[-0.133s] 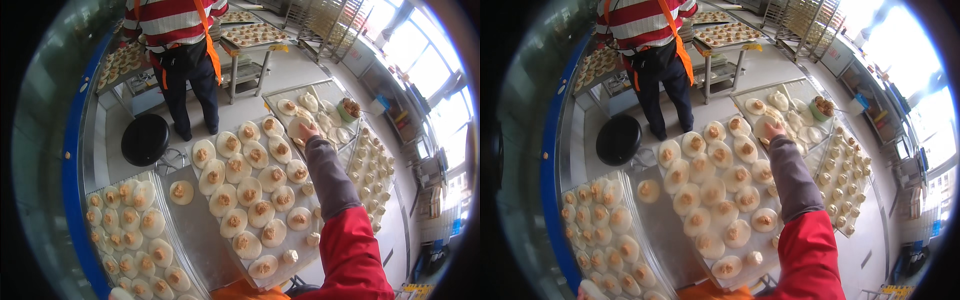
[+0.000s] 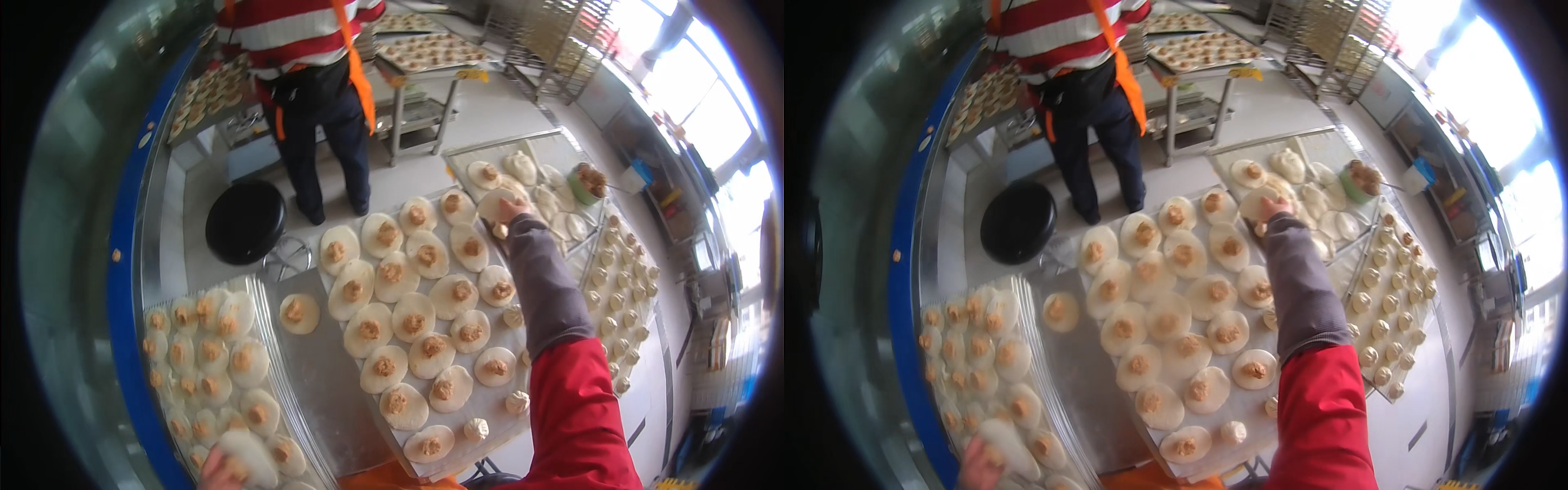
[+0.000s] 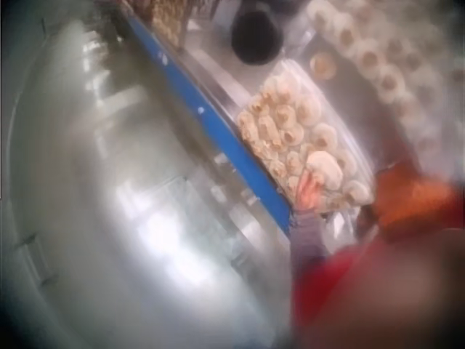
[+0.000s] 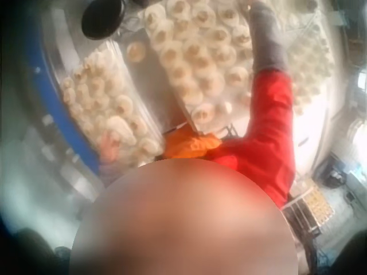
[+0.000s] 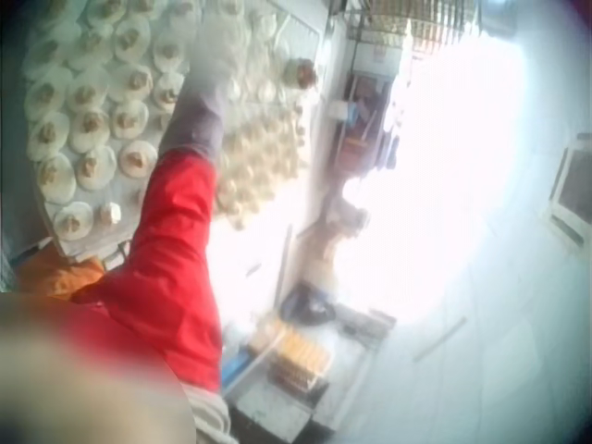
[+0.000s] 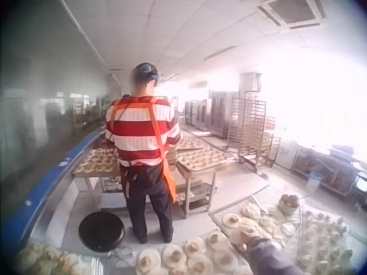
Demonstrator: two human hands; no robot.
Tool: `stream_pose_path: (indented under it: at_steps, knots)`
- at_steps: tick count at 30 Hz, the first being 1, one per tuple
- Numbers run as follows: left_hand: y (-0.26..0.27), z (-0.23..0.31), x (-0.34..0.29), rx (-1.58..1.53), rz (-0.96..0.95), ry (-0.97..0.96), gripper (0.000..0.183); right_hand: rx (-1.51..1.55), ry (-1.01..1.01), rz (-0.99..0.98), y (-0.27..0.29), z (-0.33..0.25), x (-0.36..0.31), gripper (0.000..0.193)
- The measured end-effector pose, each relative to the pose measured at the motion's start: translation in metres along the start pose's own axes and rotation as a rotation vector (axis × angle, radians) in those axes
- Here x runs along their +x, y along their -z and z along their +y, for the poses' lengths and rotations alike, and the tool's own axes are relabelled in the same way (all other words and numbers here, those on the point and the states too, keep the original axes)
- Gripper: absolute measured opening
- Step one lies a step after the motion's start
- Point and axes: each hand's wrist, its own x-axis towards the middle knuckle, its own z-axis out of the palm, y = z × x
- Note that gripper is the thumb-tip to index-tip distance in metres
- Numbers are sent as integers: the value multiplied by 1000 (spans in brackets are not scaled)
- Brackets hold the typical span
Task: The person assembles buns by placing filling onto dough discs, folding and pleating them into buns, and arranging them on trays. The person then carries a tray of finished buns to a large oven and places it inside.
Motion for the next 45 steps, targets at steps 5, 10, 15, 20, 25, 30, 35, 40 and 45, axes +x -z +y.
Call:
stream_pose_path:
  at_steps: [5,10,15,20,25,30,35,40,45]
  knots:
    - [-74,-45,129,99,18,11,36,250,253,-106,18,18,39,35]
    - [-102,-52,205,511,24,-91,54,197,669,-42,49,26,-24,35]
    - [-86,-66,261,957,49,-187,34,370,626,-291,39,27,-77,35]
    - [-95,-72,273,1517,325,-357,18,368,576,-408,17,-12,-132,40]
    - [-104,-60,244,2073,376,-529,36,305,548,-455,-15,-87,-221,37]
    - [-73,-5,161,1462,171,-868,38,169,767,-622,-54,-176,-322,33]
    - [177,82,83,675,786,-906,25,258,752,-781,-93,-246,-420,30]
    - [400,66,60,1355,1366,-372,54,221,719,-951,-127,-271,-511,27]
    - [425,16,29,1480,1197,-316,40,96,670,-944,-123,-266,-539,23]
